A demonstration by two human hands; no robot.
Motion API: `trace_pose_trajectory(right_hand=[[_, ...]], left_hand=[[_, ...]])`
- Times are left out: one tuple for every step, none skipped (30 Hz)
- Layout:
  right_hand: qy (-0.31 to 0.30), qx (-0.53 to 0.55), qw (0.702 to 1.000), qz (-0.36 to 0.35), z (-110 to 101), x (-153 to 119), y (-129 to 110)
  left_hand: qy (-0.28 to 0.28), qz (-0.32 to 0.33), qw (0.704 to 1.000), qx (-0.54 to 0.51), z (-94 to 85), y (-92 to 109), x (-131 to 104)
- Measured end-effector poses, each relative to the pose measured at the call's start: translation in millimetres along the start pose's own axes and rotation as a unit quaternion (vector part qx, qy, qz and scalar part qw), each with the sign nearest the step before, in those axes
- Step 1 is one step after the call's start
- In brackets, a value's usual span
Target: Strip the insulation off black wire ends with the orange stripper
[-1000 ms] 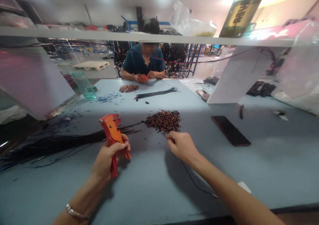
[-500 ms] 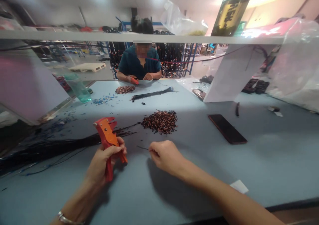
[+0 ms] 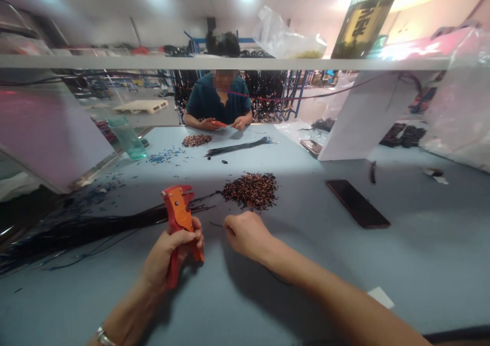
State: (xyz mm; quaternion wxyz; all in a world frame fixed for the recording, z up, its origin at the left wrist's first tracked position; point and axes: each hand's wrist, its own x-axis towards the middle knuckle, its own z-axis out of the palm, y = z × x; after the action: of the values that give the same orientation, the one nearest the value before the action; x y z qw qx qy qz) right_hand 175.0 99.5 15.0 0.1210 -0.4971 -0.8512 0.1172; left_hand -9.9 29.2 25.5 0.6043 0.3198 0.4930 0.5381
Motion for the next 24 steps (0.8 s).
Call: trace_pose_trajectory(right_hand=[[0.004, -0.001, 1.000, 0.006, 2, 1, 0], [0.015, -0.002, 1.000, 0.022, 3, 3, 2], [0.028, -0.002, 0.999, 0.041, 2, 5, 5], [0.038, 0.002, 0.998, 0.056, 0, 7, 10], [0.046, 0.008, 0.997, 0.064, -3, 8, 15], [0.050, 0.019, 0.997, 0.062, -7, 6, 19], [0.053, 0.032, 0.997, 0.054, -11, 3, 22], [0.056, 0.049, 0.996, 0.043, -14, -3, 24], [0.057, 0.069, 0.995, 0.036, -17, -10, 25], [0.061, 0.110, 0.991, 0.032, -18, -18, 25], [0.065, 0.189, 0.979, 0.032, -19, -25, 24], [0.062, 0.261, 0.963, 0.033, -18, -32, 24], [0.059, 0.328, 0.942, 0.035, -17, -38, 23], [0.052, 0.383, 0.922, 0.037, -16, -42, 23], [0.046, 0.419, 0.906, 0.040, -15, -46, 23], [0.045, 0.445, 0.893, 0.045, -14, -48, 23], [0.048, 0.464, 0.883, 0.051, -14, -49, 23], [0.057, 0.474, 0.877, 0.057, -15, -50, 23], [0.069, 0.473, 0.877, 0.061, -15, -51, 23], [0.086, 0.459, 0.883, 0.058, -17, -52, 22], [0.103, 0.434, 0.894, 0.049, -18, -53, 21], [0.118, 0.404, 0.906, 0.034, -19, -54, 19], [0.132, 0.374, 0.918, 0.016, -20, -55, 18], [0.142, 0.347, 0.927, -0.004, -20, -56, 16]], left_hand=[[-0.012, -0.006, 1.000, 0.000, -0.6, -1, 0], [-0.024, -0.012, 1.000, -0.003, -1.3, -1, 0], [-0.036, -0.019, 0.999, -0.009, -1.9, -2, 0], [-0.046, -0.026, 0.998, -0.019, -2.5, -3, 0], [-0.056, -0.035, 0.997, -0.031, -2.9, -3, 0], [-0.065, -0.043, 0.996, -0.045, -3.1, -4, 0], [-0.073, -0.052, 0.994, -0.059, -3.2, -4, 0], [-0.082, -0.060, 0.992, -0.070, -3.1, -4, 0], [-0.093, -0.066, 0.990, -0.081, -2.8, -5, -1], [-0.106, -0.070, 0.988, -0.090, -2.3, -5, -1], [-0.120, -0.073, 0.985, -0.099, -1.7, -6, -2], [-0.137, -0.077, 0.982, -0.107, -1.0, -7, -3], [-0.155, -0.080, 0.978, -0.114, -0.3, -8, -4], [-0.172, -0.085, 0.974, -0.121, 0.5, -9, -5], [-0.187, -0.091, 0.970, -0.126, 1.3, -10, -6], [-0.201, -0.096, 0.966, -0.129, 2.0, -11, -7], [-0.213, -0.100, 0.963, -0.131, 2.8, -13, -9], [-0.223, -0.102, 0.961, -0.130, 3.5, -14, -10], [-0.231, -0.102, 0.959, -0.127, 4.2, -15, -11], [-0.238, -0.099, 0.959, -0.122, 4.9, -16, -12], [-0.241, -0.096, 0.959, -0.116, 5.5, -17, -13], [-0.243, -0.093, 0.959, -0.108, 6.1, -17, -14], [-0.243, -0.091, 0.961, -0.099, 6.6, -18, -14], [-0.242, -0.088, 0.962, -0.089, 7.1, -19, -15]])
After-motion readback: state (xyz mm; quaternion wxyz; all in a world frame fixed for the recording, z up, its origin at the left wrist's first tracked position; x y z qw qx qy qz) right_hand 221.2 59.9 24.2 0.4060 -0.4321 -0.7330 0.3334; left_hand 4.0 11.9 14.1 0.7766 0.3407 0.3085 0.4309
